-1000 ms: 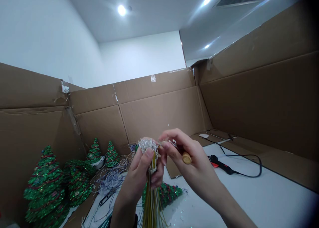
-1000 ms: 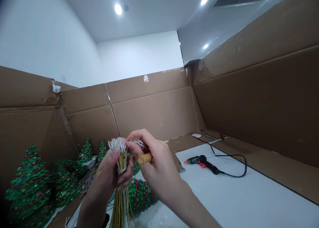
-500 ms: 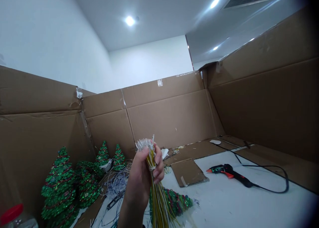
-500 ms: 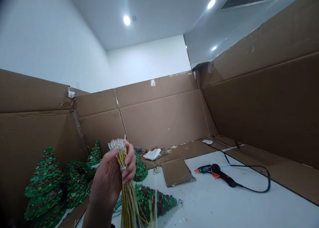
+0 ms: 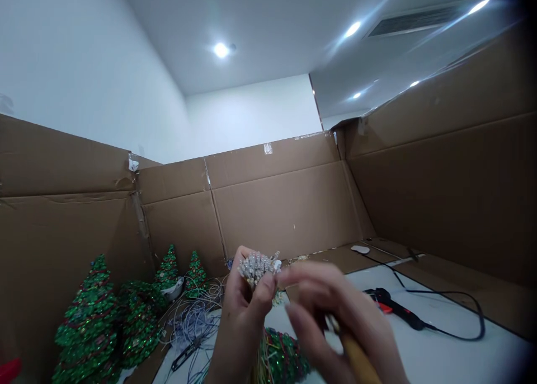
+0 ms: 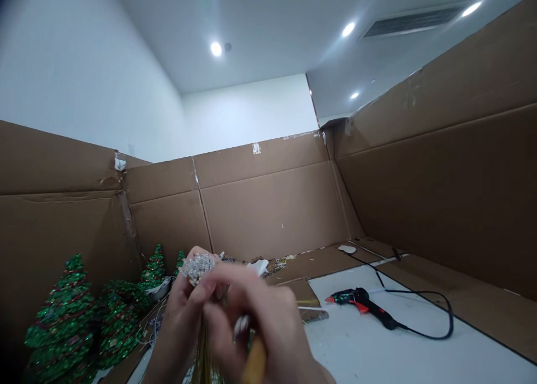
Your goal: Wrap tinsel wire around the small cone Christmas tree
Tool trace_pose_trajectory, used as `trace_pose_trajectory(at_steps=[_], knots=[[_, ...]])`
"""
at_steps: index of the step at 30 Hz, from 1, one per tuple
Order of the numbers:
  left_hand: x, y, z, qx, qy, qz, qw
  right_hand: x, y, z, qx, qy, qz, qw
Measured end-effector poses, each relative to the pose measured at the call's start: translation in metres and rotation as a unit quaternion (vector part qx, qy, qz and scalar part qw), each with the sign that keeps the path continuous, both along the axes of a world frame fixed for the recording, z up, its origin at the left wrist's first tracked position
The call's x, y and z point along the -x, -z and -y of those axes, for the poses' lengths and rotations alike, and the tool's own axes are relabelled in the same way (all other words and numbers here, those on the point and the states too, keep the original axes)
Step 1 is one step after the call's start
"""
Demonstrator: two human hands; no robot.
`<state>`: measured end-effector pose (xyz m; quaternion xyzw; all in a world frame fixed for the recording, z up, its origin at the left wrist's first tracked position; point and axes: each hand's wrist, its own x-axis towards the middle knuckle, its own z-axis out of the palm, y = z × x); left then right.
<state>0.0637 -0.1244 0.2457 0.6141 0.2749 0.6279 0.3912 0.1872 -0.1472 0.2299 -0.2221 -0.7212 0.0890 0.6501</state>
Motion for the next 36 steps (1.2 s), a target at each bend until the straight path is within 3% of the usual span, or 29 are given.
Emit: trace_pose_trajectory(at_steps=[4,10,15,21,27,29,32,36], knots=[[-0.002,0.001,0.004,0.003,-0.027,-0.015,1.0,-0.001,-0.019,-0.016,0.023,0.027,-0.045,0.998],[-0.002,0.0,0.008,0.001,0.003,-0.045,0.999,-0.005,-0.021,-0.019,0.071,-0.032,-0.05,0.996],[-0.005,0.001,0.008,-0.013,-0.006,-0.092,0.996,-0.006,-0.023,-0.014,0.094,-0.033,-0.073,0.992],[0.0,0.002,0.004,-0.027,0.001,-0.155,0.988,-0.01,-0.023,-0.016,0.061,0.033,-0.12,0.99],[0.004,0.0,0.001,-0.035,0.006,-0.231,0.972,-0.026,-0.017,-0.026,0.039,0.103,-0.229,0.967],[0.001,0.0,0.001,-0.034,0.012,-0.238,0.971,-0.027,-0.016,-0.03,0.038,0.089,-0.262,0.96],[-0.003,0.005,-0.003,-0.024,0.024,-0.215,0.976,-0.021,-0.014,-0.034,0.05,0.011,-0.293,0.955],[-0.005,0.014,-0.013,-0.007,0.043,-0.159,0.986,-0.008,-0.015,-0.033,0.108,-0.092,-0.24,0.96]])
